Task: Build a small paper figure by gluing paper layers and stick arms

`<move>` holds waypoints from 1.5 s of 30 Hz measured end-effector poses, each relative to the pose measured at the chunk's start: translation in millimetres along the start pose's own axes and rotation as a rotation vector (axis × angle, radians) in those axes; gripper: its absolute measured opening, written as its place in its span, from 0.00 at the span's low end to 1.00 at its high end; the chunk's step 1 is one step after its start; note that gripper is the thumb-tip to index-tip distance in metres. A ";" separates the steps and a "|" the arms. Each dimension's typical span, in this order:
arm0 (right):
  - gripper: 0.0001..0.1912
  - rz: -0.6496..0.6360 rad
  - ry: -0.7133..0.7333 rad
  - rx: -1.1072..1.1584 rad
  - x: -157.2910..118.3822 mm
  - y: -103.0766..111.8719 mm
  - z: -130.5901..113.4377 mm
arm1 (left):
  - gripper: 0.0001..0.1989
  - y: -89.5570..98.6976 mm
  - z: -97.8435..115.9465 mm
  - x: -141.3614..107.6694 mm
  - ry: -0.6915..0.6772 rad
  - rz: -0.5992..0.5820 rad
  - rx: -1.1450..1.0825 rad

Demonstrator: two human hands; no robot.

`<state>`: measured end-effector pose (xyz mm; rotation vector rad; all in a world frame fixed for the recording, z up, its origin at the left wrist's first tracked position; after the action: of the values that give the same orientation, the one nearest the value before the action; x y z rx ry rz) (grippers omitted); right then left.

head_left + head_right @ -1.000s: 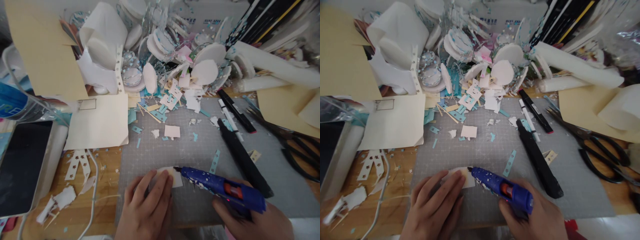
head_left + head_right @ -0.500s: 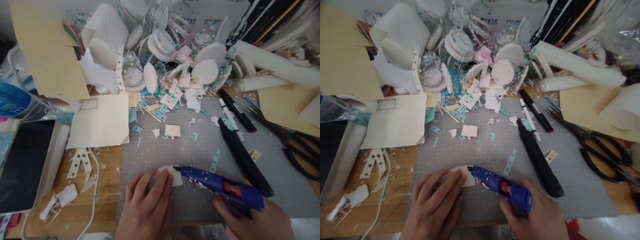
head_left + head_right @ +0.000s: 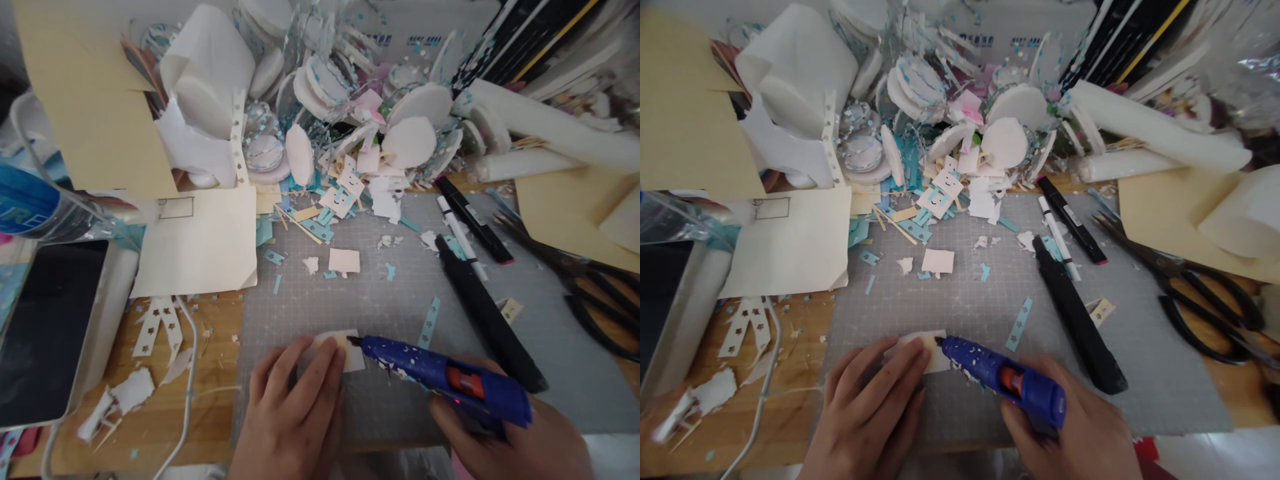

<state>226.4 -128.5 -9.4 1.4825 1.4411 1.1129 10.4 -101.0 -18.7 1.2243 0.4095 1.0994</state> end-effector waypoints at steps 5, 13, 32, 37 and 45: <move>0.09 0.006 0.012 0.012 -0.6 1.5 0.0 | 0.16 0.9 -0.3 0.9 -0.038 -0.022 0.017; 0.08 -0.007 0.013 0.061 -3.0 2.0 0.1 | 0.16 -0.4 -0.7 -0.4 -0.035 0.040 0.003; 0.06 0.006 0.038 0.172 -10.5 4.9 2.2 | 0.16 4.5 1.0 4.0 -0.030 -0.001 0.019; 0.06 -0.005 0.027 0.192 -12.2 4.6 -0.8 | 0.16 5.7 1.5 3.7 -0.025 -0.011 0.024; 0.10 0.021 -0.027 0.198 -18.1 3.4 -4.1 | 0.16 5.8 4.0 4.0 -0.028 -0.027 0.059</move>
<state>224.0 -146.9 -6.1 1.6456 1.5567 0.9818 12.7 -100.2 -11.0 1.2807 0.4389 1.0524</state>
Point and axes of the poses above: each hand's wrist, its own x-axis towards the middle knuckle, its own y-axis out of the back of the hand, z = x × y, the point moved 5 cm from there along x, towards the middle knuckle, and after that the axes turned 10 degrees about x, right-handed, at the moved point
